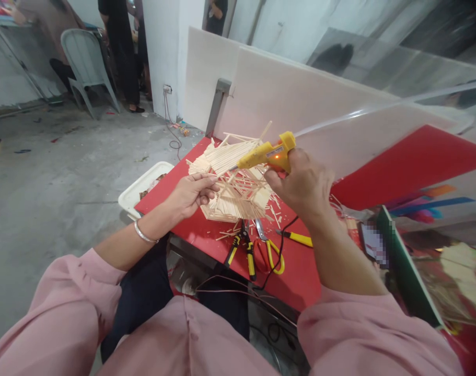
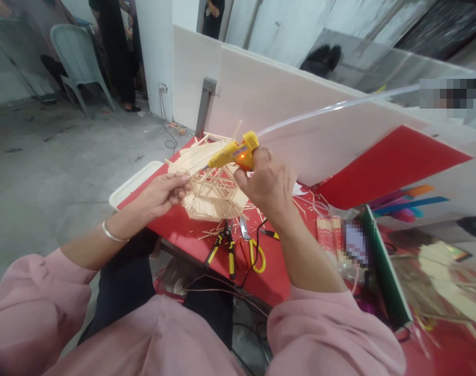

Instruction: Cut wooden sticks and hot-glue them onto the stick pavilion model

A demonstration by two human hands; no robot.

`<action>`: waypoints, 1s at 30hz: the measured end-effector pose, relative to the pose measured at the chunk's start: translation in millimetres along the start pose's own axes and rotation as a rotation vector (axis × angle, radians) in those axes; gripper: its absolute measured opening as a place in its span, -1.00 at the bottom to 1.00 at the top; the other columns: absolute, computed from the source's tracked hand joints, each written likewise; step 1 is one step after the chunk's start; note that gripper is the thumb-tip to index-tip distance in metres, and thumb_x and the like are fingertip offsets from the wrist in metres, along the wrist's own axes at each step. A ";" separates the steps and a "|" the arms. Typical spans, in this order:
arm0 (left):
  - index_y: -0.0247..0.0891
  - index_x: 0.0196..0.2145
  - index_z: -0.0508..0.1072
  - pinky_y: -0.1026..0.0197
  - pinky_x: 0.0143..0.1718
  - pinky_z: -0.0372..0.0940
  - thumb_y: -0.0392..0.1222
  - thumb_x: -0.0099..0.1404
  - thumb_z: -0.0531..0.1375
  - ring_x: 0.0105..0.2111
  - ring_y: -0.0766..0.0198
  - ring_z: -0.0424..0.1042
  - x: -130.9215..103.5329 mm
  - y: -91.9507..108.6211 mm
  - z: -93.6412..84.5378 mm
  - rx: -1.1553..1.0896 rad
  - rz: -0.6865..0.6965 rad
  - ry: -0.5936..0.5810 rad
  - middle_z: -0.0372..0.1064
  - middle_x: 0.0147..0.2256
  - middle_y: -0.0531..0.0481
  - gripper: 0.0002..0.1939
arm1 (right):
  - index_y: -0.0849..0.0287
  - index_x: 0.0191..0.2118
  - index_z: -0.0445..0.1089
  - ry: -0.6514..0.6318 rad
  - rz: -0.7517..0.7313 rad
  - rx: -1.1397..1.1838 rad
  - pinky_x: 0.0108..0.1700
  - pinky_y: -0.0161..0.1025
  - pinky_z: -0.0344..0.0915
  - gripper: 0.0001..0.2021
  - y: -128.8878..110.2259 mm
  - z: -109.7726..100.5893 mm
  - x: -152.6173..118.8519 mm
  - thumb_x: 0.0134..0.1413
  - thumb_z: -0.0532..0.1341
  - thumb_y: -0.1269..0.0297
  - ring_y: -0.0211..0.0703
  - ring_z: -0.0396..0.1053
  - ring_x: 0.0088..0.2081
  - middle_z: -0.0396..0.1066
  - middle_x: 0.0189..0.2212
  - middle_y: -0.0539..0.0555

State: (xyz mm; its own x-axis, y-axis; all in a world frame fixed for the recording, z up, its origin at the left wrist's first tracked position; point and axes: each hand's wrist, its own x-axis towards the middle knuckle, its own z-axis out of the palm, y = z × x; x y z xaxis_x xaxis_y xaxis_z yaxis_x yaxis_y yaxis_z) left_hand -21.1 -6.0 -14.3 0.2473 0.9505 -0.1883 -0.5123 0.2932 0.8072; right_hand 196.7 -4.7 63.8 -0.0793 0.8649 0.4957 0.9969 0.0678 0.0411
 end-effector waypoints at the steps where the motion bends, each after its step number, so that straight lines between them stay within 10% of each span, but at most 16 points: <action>1: -0.35 -0.44 0.46 0.46 -0.68 0.12 -0.36 0.28 0.24 -0.66 0.53 0.35 1.1 -0.4 -0.2 0.003 0.001 -0.005 0.48 -0.53 0.00 -0.87 | 0.20 -0.07 0.41 -0.004 0.009 -0.003 -0.40 -0.16 -0.09 -0.63 0.2 -0.4 -0.2 0.07 0.10 0.12 -0.03 0.30 -0.38 0.44 -0.27 0.25; 30: -0.34 -0.47 0.45 0.46 -0.67 0.16 -0.32 0.24 0.26 -0.66 0.53 0.33 5.7 -3.1 0.3 -0.030 0.006 0.014 0.45 -0.54 0.03 -0.87 | 0.23 -0.11 0.38 0.091 -0.073 0.037 -0.40 -0.17 -0.06 -0.65 10.8 15.4 -0.5 0.06 0.11 0.12 -0.12 0.24 -0.43 0.42 -0.33 0.20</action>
State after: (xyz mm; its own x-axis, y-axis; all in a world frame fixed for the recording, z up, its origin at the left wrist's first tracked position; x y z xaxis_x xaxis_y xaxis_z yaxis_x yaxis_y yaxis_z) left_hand -17.8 -1.5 -17.7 0.2326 0.9535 -0.1916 -0.5381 0.2903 0.7913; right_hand 207.5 3.3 50.6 -0.1495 0.8082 0.5696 0.9877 0.1482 0.0490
